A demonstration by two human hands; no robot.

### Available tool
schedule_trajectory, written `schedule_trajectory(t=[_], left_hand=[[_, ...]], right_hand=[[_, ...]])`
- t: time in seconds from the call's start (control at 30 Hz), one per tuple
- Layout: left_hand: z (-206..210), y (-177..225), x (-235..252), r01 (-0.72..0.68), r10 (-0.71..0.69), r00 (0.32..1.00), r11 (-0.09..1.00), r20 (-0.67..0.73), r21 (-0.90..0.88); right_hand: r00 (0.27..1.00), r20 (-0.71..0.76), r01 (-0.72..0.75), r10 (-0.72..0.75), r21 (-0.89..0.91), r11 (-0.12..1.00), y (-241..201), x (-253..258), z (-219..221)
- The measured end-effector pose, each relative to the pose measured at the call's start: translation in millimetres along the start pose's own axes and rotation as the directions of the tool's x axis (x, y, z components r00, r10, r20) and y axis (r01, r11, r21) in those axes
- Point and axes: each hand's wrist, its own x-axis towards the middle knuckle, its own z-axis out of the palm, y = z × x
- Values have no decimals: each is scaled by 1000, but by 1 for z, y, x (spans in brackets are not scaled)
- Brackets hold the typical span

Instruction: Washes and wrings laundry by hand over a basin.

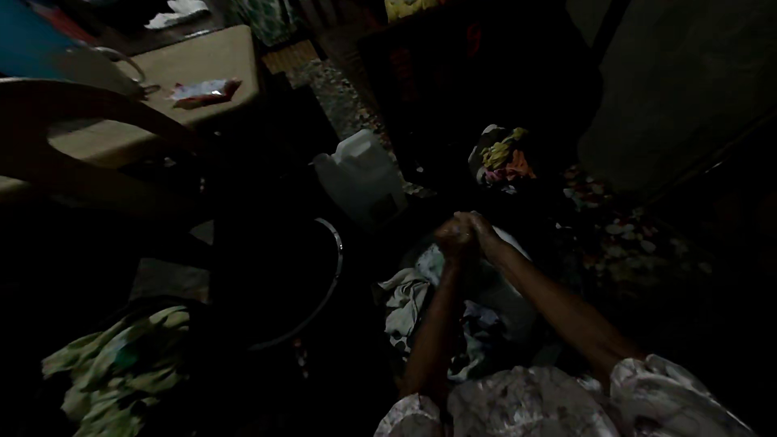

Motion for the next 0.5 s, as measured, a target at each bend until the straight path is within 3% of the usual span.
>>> schedule_trajectory(t=[0.07, 0.13, 0.2, 0.23, 0.3, 0.37, 0.4, 0.43, 0.5], left_hand=[[-24, -32, 30, 284, -294, 950, 954, 108, 98], [-38, -40, 52, 383, -400, 899, 916, 181, 120], [-51, -13, 55, 337, -295, 914, 934, 278, -117], [-56, 0, 52, 227, -135, 947, 922, 290, -313], [-65, 14, 50, -41, 238, 944, 774, 230, -632], [-76, 22, 50, -212, 432, 884, 709, 177, -672], [-77, 27, 44, -214, 407, 896, 744, 176, -633], [-73, 32, 34, -147, 283, 946, 810, 159, -568], [-45, 25, 20, -67, 111, 988, 936, 110, -345]], right_hand=[[996, 84, 6, 6, -139, 990, -18, -13, -4], [971, 222, 184, -94, -431, 884, -29, -11, -14], [899, 373, 416, -231, -556, 720, -23, 1, -17], [857, 419, 501, -299, -548, 670, -20, 4, -14], [779, 416, 621, -469, -414, 666, -24, -1, -3], [676, 332, 724, -658, -134, 677, -50, -18, 17], [688, 283, 711, -669, -76, 699, -69, -29, 29], [683, 251, 718, -686, -54, 694, -86, -38, 35], [607, 192, 791, -771, -53, 610, -109, -57, 39]])
